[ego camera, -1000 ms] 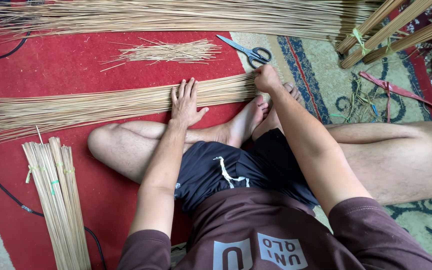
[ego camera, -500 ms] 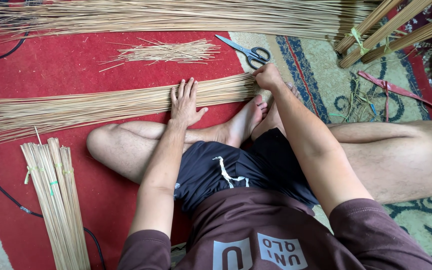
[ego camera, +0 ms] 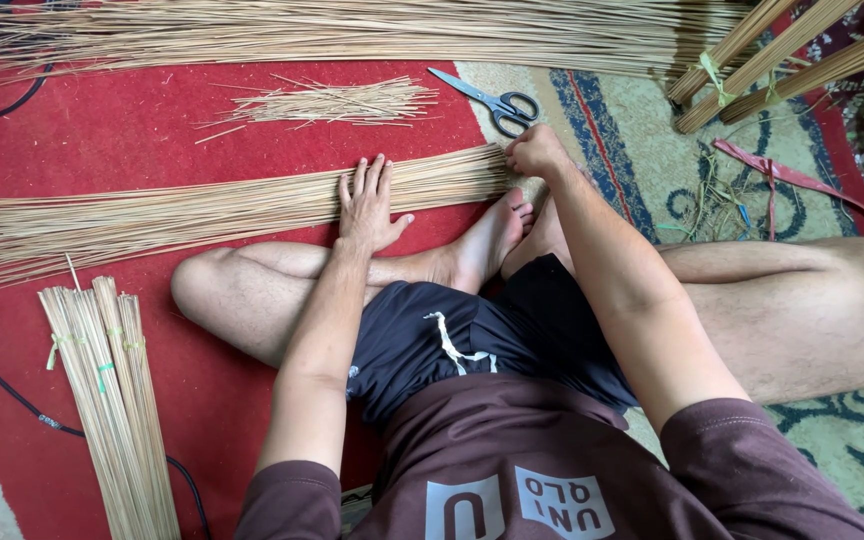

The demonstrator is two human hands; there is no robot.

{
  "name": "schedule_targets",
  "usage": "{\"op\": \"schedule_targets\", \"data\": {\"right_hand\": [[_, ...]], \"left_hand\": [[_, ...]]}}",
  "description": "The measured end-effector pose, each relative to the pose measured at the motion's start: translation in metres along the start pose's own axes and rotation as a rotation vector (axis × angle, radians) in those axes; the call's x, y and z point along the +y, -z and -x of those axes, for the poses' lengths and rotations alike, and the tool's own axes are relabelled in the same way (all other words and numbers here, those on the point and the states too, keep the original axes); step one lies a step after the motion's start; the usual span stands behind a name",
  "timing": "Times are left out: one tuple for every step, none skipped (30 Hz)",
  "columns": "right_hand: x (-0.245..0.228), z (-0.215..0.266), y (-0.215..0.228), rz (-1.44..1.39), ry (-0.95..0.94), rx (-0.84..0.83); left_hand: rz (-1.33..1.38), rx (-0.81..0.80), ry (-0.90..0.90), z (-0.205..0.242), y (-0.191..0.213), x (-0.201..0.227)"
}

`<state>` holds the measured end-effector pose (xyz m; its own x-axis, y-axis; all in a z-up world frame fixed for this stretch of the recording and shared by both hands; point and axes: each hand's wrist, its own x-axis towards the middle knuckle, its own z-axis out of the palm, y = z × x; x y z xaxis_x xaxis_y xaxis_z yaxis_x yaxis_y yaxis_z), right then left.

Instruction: The person is sitting on the floor, sorting through a large pile of thin wooden sticks, aligning them, and cutting them to a specific length using scissors.

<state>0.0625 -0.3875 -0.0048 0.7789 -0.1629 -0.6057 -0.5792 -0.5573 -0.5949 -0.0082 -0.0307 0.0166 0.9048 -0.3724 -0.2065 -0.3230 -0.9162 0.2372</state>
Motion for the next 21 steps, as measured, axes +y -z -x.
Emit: {"op": "schedule_targets", "data": {"right_hand": [[0.004, -0.005, -0.001, 0.001, 0.0, 0.002], [0.009, -0.01, -0.002, 0.043, -0.001, -0.001], [0.013, -0.015, -0.004, 0.085, -0.001, -0.003], [0.012, -0.013, -0.002, 0.086, 0.0, -0.005], [0.011, -0.011, -0.001, 0.158, -0.02, -0.028], [0.011, -0.008, 0.002, 0.23, -0.042, -0.05], [0.007, -0.004, 0.0, 0.23, -0.043, -0.05], [0.003, 0.001, 0.0, 0.207, -0.047, -0.082], [-0.001, 0.006, 0.0, 0.185, -0.051, -0.113], [-0.002, 0.005, 0.0, 0.185, -0.052, -0.112], [-0.004, 0.005, 0.001, 0.162, -0.045, -0.123], [-0.006, 0.005, -0.001, 0.139, -0.036, -0.137], [-0.007, 0.007, 0.0, 0.139, -0.036, -0.137], [-0.007, 0.009, 0.001, 0.175, -0.026, -0.123], [-0.008, 0.011, 0.003, 0.211, -0.015, -0.109], [-0.009, 0.014, 0.002, 0.211, -0.016, -0.108], [-0.009, 0.016, 0.001, 0.192, -0.02, -0.12], [-0.01, 0.019, 0.0, 0.173, -0.023, -0.132], [-0.013, 0.022, 0.002, 0.173, -0.023, -0.132], [-0.016, 0.025, 0.002, 0.147, -0.031, -0.153], [-0.019, 0.028, 0.003, 0.122, -0.04, -0.174]], "left_hand": [[0.001, 0.001, -0.002, -0.001, 0.002, 0.001], [0.005, -0.006, 0.002, 0.0, 0.003, 0.001], [0.008, -0.013, 0.005, 0.001, 0.004, 0.002], [0.008, -0.013, 0.007, 0.001, 0.003, 0.001], [0.001, -0.011, 0.007, 0.0, 0.002, 0.0], [-0.005, -0.009, 0.005, 0.0, 0.001, 0.001], [-0.004, -0.009, 0.005, 0.001, 0.001, 0.0], [0.0, -0.008, 0.004, 0.0, 0.001, 0.0], [0.003, -0.007, 0.004, 0.0, 0.001, 0.001], [0.004, -0.007, 0.002, 0.0, 0.001, 0.0], [0.007, -0.005, 0.0, -0.001, 0.0, 0.0], [0.008, -0.004, 0.0, -0.001, -0.001, -0.001], [0.008, -0.004, 0.001, 0.0, 0.0, -0.001], [0.004, -0.006, 0.002, 0.0, 0.001, 0.0], [0.0, -0.008, 0.004, 0.001, 0.003, 0.0], [0.001, -0.008, 0.003, 0.001, 0.003, 0.001], [0.001, -0.011, 0.004, 0.0, 0.003, 0.001], [0.001, -0.014, 0.005, 0.0, 0.003, 0.001], [0.001, -0.014, 0.005, -0.001, 0.001, 0.0], [0.003, -0.015, 0.006, -0.001, -0.001, -0.001], [0.005, -0.017, 0.006, -0.001, -0.002, -0.002]]}}
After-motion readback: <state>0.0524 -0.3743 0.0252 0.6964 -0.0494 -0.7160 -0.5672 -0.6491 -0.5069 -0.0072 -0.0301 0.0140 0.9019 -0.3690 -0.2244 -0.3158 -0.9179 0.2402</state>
